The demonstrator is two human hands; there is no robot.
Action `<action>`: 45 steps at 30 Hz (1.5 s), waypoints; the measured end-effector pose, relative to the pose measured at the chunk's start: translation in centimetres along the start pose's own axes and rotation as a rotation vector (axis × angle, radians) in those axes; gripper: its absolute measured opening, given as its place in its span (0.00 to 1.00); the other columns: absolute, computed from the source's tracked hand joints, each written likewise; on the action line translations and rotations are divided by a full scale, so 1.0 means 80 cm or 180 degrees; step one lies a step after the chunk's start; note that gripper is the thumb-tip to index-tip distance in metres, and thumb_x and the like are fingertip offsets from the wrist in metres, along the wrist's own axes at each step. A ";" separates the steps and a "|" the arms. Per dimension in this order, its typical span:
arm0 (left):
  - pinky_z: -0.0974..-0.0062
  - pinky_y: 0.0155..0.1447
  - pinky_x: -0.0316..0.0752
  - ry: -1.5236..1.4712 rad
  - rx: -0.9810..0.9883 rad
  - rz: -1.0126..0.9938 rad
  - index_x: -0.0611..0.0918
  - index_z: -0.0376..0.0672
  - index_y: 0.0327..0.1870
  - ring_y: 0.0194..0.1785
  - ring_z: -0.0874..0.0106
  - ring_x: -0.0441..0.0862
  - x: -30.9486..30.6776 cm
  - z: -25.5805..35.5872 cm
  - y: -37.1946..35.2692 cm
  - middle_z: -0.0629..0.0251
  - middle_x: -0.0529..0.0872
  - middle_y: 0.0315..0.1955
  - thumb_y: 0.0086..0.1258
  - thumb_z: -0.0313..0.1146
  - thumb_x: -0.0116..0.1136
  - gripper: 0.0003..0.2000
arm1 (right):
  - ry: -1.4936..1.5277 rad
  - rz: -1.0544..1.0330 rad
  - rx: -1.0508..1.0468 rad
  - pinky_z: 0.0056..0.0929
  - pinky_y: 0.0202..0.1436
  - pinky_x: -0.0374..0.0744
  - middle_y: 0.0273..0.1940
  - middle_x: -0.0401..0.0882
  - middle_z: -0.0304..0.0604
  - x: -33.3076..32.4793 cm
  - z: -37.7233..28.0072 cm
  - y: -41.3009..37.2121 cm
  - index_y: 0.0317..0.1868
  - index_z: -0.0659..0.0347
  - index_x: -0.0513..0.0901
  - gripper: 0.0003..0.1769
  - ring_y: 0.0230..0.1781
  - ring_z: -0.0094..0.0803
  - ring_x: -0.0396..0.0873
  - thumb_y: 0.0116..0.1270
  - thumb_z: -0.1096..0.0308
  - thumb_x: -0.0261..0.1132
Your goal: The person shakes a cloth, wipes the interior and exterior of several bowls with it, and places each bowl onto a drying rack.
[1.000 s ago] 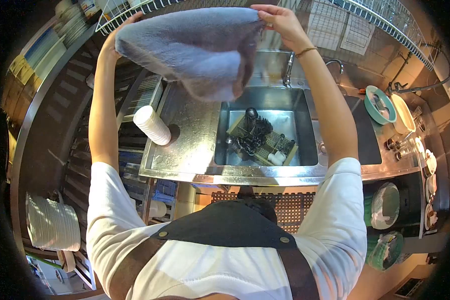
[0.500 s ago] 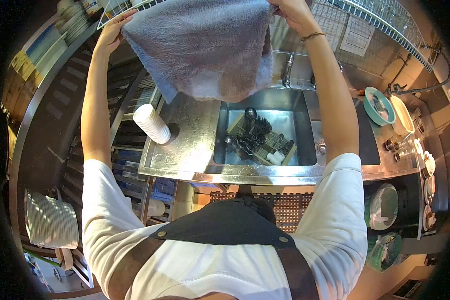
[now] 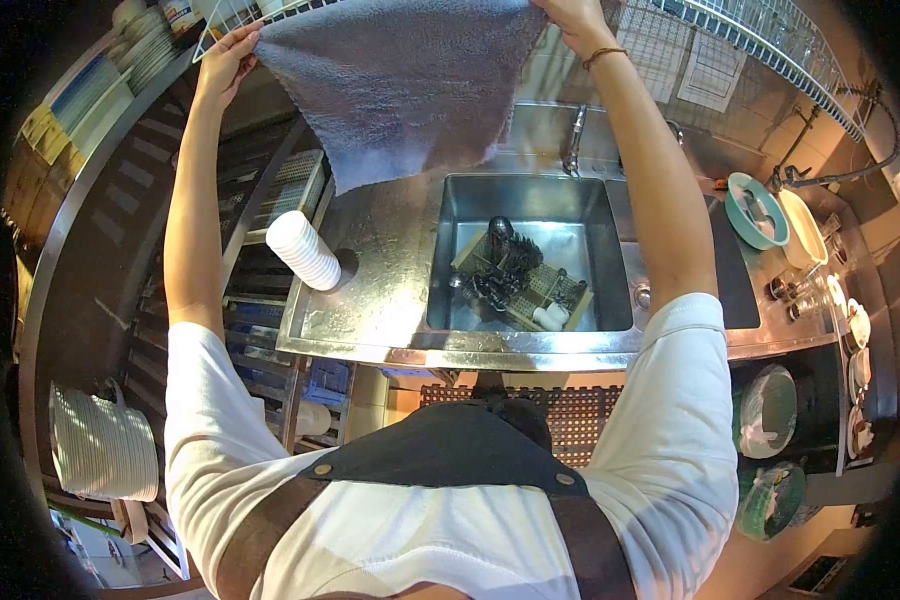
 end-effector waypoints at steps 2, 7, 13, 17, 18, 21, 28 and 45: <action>0.90 0.32 0.68 0.0174 0.0082 -0.0060 0.83 0.44 0.51 0.27 0.87 0.71 -0.001 0.002 -0.001 0.79 0.81 0.30 0.68 0.31 0.60 0.11 | -0.0107 0.0001 -0.0029 0.26 0.39 0.77 0.42 0.82 0.46 -0.001 0.003 0.002 0.54 0.71 0.77 0.21 0.37 0.29 0.78 0.58 0.79 0.63; 0.90 0.31 0.67 0.0093 -0.0035 -0.0135 0.82 0.44 0.52 0.26 0.87 0.70 0.002 0.000 -0.005 0.79 0.81 0.30 0.67 0.31 0.61 0.13 | -0.0009 0.0008 -0.0110 0.24 0.39 0.77 0.40 0.82 0.45 -0.001 0.016 0.012 0.52 0.72 0.78 0.20 0.37 0.28 0.79 0.57 0.79 0.64; 0.88 0.37 0.73 0.0175 -0.0178 -0.0116 0.81 0.44 0.54 0.31 0.86 0.75 0.002 0.005 -0.021 0.76 0.83 0.37 0.67 0.32 0.61 0.15 | 0.0174 -0.0198 -0.0140 0.22 0.38 0.77 0.38 0.83 0.43 -0.006 0.031 0.021 0.50 0.73 0.79 0.18 0.36 0.27 0.79 0.58 0.79 0.65; 0.86 0.44 0.76 0.0080 -0.0178 -0.0071 0.81 0.44 0.53 0.38 0.85 0.81 0.001 0.016 -0.039 0.74 0.85 0.39 0.65 0.32 0.63 0.15 | -0.0279 -0.0362 -0.0090 0.18 0.39 0.77 0.37 0.83 0.34 -0.021 0.062 0.030 0.51 0.59 0.82 0.16 0.35 0.18 0.78 0.63 0.68 0.68; 0.86 0.44 0.76 0.0083 -0.0181 -0.0069 0.81 0.44 0.53 0.38 0.85 0.81 0.001 0.019 -0.043 0.74 0.85 0.39 0.65 0.32 0.63 0.15 | -0.0276 -0.0364 -0.0089 0.18 0.39 0.77 0.37 0.83 0.34 -0.026 0.064 0.030 0.51 0.59 0.82 0.16 0.35 0.18 0.78 0.63 0.68 0.68; 0.85 0.46 0.76 0.0040 -0.0154 -0.0001 0.82 0.44 0.52 0.40 0.84 0.81 0.002 0.026 -0.053 0.74 0.85 0.39 0.65 0.32 0.64 0.15 | -0.0531 -0.0270 -0.0100 0.16 0.36 0.76 0.34 0.82 0.32 -0.030 0.059 0.023 0.49 0.58 0.83 0.18 0.33 0.16 0.77 0.58 0.66 0.72; 0.85 0.45 0.73 0.0887 0.0690 -0.0211 0.81 0.40 0.45 0.36 0.82 0.79 0.003 0.065 -0.088 0.73 0.83 0.35 0.68 0.32 0.60 0.09 | -0.0564 -0.0302 -0.0422 0.17 0.39 0.74 0.37 0.82 0.31 -0.058 0.024 -0.004 0.46 0.60 0.82 0.13 0.36 0.17 0.77 0.63 0.64 0.68; 0.65 0.62 0.72 -0.1400 -0.2274 -0.1055 0.73 0.36 0.60 0.55 0.66 0.78 0.132 -0.195 -0.341 0.57 0.81 0.50 0.61 0.35 0.66 0.27 | 0.1931 -0.2157 0.2602 0.33 0.57 0.74 0.53 0.76 0.37 0.122 0.197 -0.305 0.60 0.61 0.71 0.30 0.53 0.29 0.75 0.55 0.80 0.68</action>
Point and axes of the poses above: each hand's wrist, its own y-axis towards the middle knuckle, its own x-axis out of the palm, z = x × y, the point moved 10 cm from there along y, towards the middle knuckle
